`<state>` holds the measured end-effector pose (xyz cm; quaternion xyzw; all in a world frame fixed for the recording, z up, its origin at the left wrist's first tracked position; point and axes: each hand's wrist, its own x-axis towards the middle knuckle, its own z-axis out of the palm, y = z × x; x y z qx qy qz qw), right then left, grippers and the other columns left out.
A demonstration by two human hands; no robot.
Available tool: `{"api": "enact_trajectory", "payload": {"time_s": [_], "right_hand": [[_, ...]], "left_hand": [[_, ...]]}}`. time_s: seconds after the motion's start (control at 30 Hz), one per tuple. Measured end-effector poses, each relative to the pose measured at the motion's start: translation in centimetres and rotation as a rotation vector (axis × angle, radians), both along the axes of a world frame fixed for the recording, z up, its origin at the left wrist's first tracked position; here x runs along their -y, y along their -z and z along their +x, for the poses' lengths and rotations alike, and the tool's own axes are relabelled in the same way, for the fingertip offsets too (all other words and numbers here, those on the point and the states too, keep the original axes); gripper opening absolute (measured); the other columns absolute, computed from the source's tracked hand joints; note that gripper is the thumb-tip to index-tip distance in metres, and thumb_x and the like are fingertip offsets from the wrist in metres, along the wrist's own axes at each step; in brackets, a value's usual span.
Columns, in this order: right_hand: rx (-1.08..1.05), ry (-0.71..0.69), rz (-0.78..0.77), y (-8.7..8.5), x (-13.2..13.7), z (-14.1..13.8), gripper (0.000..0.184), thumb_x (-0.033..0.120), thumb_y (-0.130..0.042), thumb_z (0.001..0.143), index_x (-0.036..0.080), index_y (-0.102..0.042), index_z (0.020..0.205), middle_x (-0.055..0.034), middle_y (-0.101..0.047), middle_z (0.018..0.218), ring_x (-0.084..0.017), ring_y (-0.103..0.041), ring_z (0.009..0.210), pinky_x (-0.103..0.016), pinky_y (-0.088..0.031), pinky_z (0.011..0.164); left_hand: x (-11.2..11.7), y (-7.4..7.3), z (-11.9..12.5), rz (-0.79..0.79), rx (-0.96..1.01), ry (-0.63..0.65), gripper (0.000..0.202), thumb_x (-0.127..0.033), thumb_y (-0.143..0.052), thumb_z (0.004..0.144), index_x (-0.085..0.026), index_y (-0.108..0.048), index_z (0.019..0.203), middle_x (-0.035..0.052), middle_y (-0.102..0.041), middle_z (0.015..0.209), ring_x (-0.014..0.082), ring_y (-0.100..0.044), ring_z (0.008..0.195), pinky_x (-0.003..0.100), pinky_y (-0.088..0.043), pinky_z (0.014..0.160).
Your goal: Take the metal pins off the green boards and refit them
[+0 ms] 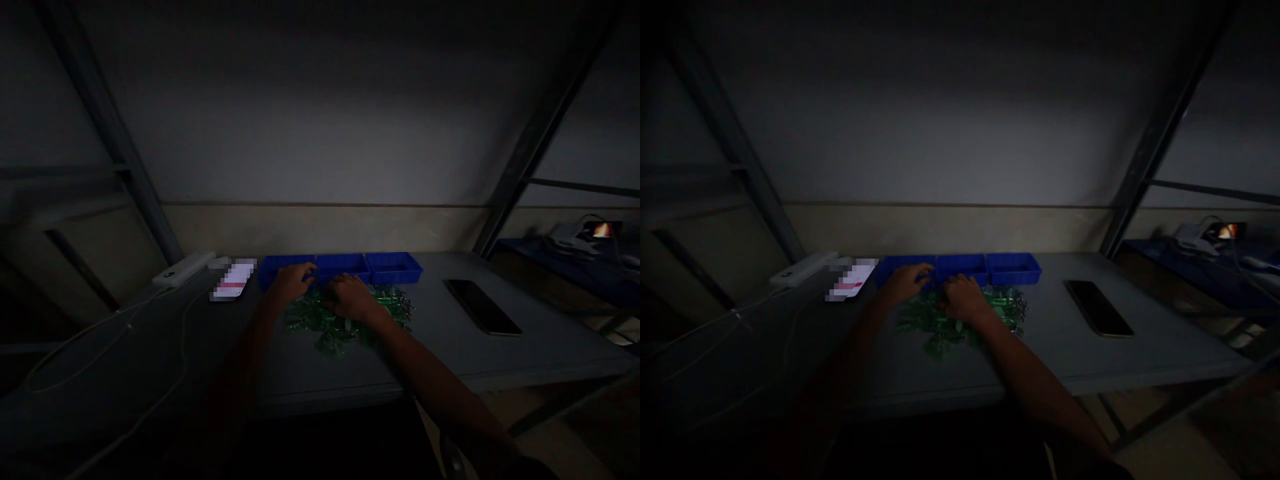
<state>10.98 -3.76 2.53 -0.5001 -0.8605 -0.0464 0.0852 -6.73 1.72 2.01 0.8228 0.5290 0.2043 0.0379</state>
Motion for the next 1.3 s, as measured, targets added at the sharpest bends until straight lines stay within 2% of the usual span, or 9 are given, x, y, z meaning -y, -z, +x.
{"api": "enact_trajectory", "payload": {"time_s": [0.17,0.4,0.53,0.63,0.77,0.97,1.1,1.3], "right_hand": [[0.032,-0.021,0.014,-0.2,0.2,-0.1,0.025,0.028,-0.048,0.084,0.016,-0.063,0.1,-0.0113,-0.063,0.105,-0.024,-0.052,0.102,-0.034,-0.037,0.083],[0.082,-0.037,0.042,-0.4,0.3,-0.4,0.024,0.022,-0.043,0.085,0.015,-0.064,0.094,-0.0126,-0.064,0.101,-0.023,-0.055,0.098,-0.033,-0.038,0.083],[0.012,-0.008,0.064,-0.4,-0.1,-0.2,0.023,0.02,-0.043,0.085,0.015,-0.064,0.093,-0.0123,-0.064,0.099,-0.023,-0.055,0.097,-0.032,-0.038,0.083],[-0.197,0.017,0.086,-0.3,-0.7,0.4,0.022,0.019,-0.044,0.083,0.015,-0.064,0.091,-0.0099,-0.065,0.097,-0.021,-0.055,0.095,-0.03,-0.038,0.082],[-0.584,0.026,0.111,0.1,-1.7,1.1,0.018,0.018,-0.047,0.08,0.013,-0.063,0.086,-0.0078,-0.065,0.087,-0.017,-0.057,0.084,-0.027,-0.04,0.079],[-1.117,0.023,0.028,0.7,-2.7,1.4,0.024,0.035,-0.048,0.077,0.014,-0.061,0.076,-0.0014,-0.061,0.071,-0.013,-0.053,0.067,-0.024,-0.041,0.064],[-1.331,0.043,0.004,0.7,-3.1,1.7,0.03,0.044,-0.051,0.072,0.015,-0.058,0.07,0.0016,-0.054,0.062,-0.012,-0.047,0.06,-0.023,-0.037,0.059],[-1.528,0.068,-0.071,0.6,-3.3,2.0,0.028,0.044,-0.056,0.066,0.016,-0.056,0.066,0.0044,-0.048,0.056,-0.01,-0.042,0.055,-0.022,-0.034,0.056]], "left_hand": [[0.3,-0.2,0.1,0.083,0.027,-0.035,0.034,-0.023,-0.054,0.079,-0.021,-0.057,0.112,0.0067,-0.059,0.118,0.0211,-0.054,0.109,0.035,-0.04,0.093],[0.6,-0.6,0.3,0.063,0.031,-0.057,0.031,-0.026,-0.053,0.08,-0.023,-0.058,0.111,0.0068,-0.06,0.116,0.0233,-0.053,0.108,0.039,-0.039,0.093],[0.7,-0.6,0.4,0.07,0.033,-0.065,0.03,-0.027,-0.051,0.081,-0.022,-0.059,0.11,0.007,-0.061,0.113,0.0235,-0.054,0.107,0.039,-0.039,0.093],[0.7,-0.8,0.5,0.103,0.1,-0.022,0.028,-0.024,-0.05,0.082,-0.018,-0.06,0.107,0.0081,-0.062,0.112,0.0224,-0.054,0.106,0.036,-0.039,0.094],[1.1,-1.4,1.0,0.142,0.258,0.055,0.026,-0.022,-0.049,0.082,-0.013,-0.062,0.102,0.0099,-0.063,0.109,0.0205,-0.055,0.106,0.032,-0.038,0.096],[1.9,-2.1,1.7,-0.061,0.48,0.179,0.029,-0.034,-0.042,0.086,-0.016,-0.064,0.095,0.0059,-0.068,0.096,0.019,-0.061,0.091,0.03,-0.046,0.083],[1.8,-2.0,1.8,-0.182,0.571,0.235,0.022,-0.032,-0.052,0.079,-0.016,-0.063,0.089,0.0052,-0.068,0.089,0.0178,-0.062,0.082,0.029,-0.048,0.075],[1.3,-1.5,1.8,-0.261,0.663,0.24,0.018,-0.03,-0.056,0.075,-0.015,-0.063,0.082,0.0033,-0.067,0.075,0.0159,-0.062,0.073,0.028,-0.048,0.07]]}}
